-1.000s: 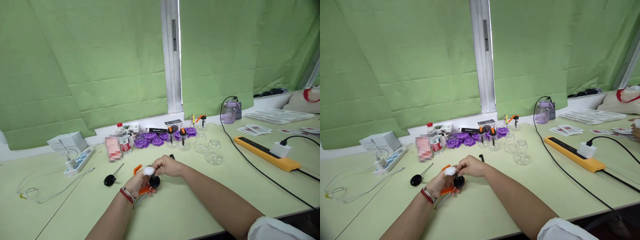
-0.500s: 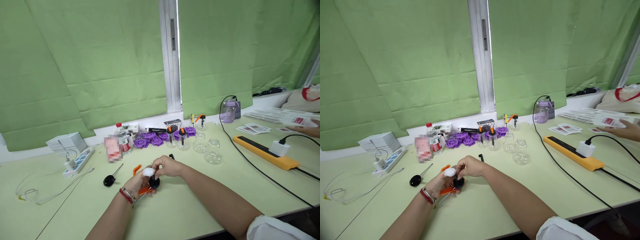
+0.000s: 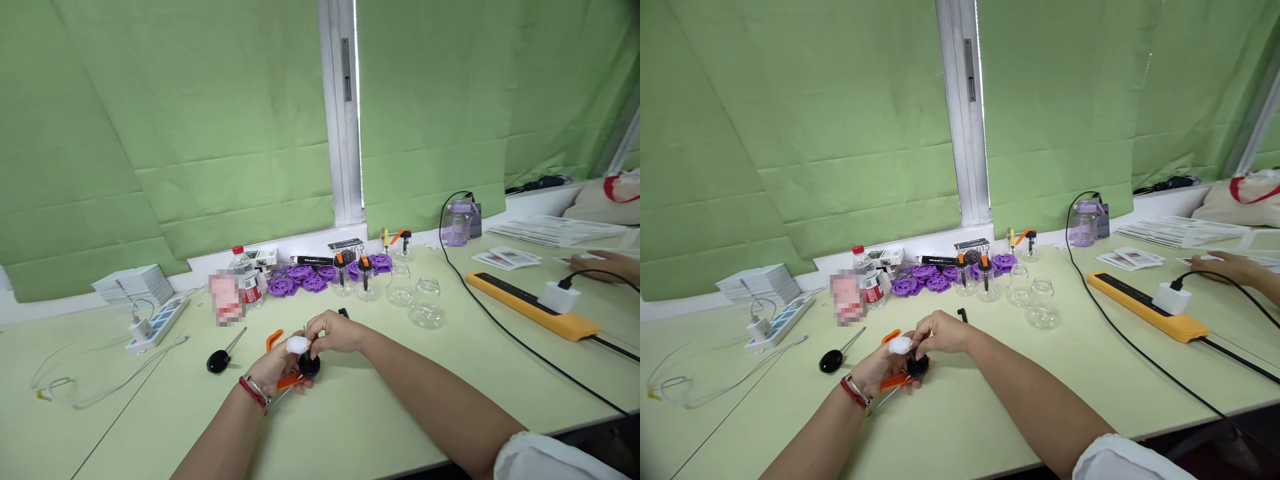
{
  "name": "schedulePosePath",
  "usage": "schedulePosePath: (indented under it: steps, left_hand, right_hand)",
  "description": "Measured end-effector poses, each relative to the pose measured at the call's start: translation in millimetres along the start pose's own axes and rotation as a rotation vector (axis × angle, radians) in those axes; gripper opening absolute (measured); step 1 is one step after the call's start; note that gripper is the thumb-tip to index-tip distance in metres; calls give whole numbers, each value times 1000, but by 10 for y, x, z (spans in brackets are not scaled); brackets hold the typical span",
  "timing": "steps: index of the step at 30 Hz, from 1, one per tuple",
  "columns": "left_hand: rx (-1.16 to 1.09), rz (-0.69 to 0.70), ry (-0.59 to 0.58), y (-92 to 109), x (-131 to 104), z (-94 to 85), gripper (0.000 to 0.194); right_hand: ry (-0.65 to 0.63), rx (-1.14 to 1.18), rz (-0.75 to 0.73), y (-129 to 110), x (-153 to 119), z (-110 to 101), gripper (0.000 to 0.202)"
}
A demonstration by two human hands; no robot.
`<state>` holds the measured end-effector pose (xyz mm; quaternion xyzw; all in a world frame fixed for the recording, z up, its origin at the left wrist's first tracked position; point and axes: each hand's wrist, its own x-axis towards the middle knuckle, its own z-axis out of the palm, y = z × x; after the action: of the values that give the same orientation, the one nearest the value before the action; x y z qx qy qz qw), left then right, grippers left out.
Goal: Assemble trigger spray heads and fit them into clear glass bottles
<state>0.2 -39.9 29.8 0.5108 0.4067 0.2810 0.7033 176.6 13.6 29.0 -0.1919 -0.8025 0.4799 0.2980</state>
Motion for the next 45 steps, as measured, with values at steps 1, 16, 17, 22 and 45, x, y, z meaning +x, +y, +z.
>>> schedulePosePath:
  steps: [1,16,17,22,45]
  left_hand:
    - [6,-1,-2,2,1,0,28]
    - [14,-15,-8,-2,1,-6,32]
    - [12,-16,-9,-5,6,-13,33]
    - [13,-19,-12,0,15,-22,31]
    - [7,-30,-10,2,30,-25,33]
  right_hand:
    - [-2,-12,-11,-4,1,-4,25]
    - [21,-36,-39,-27,6,17,30]
    - [20,-30,-48,-22,8,20,31]
    - [20,2,-61,35,21,28,31]
    - [60,16,-31,113,-5,33,26]
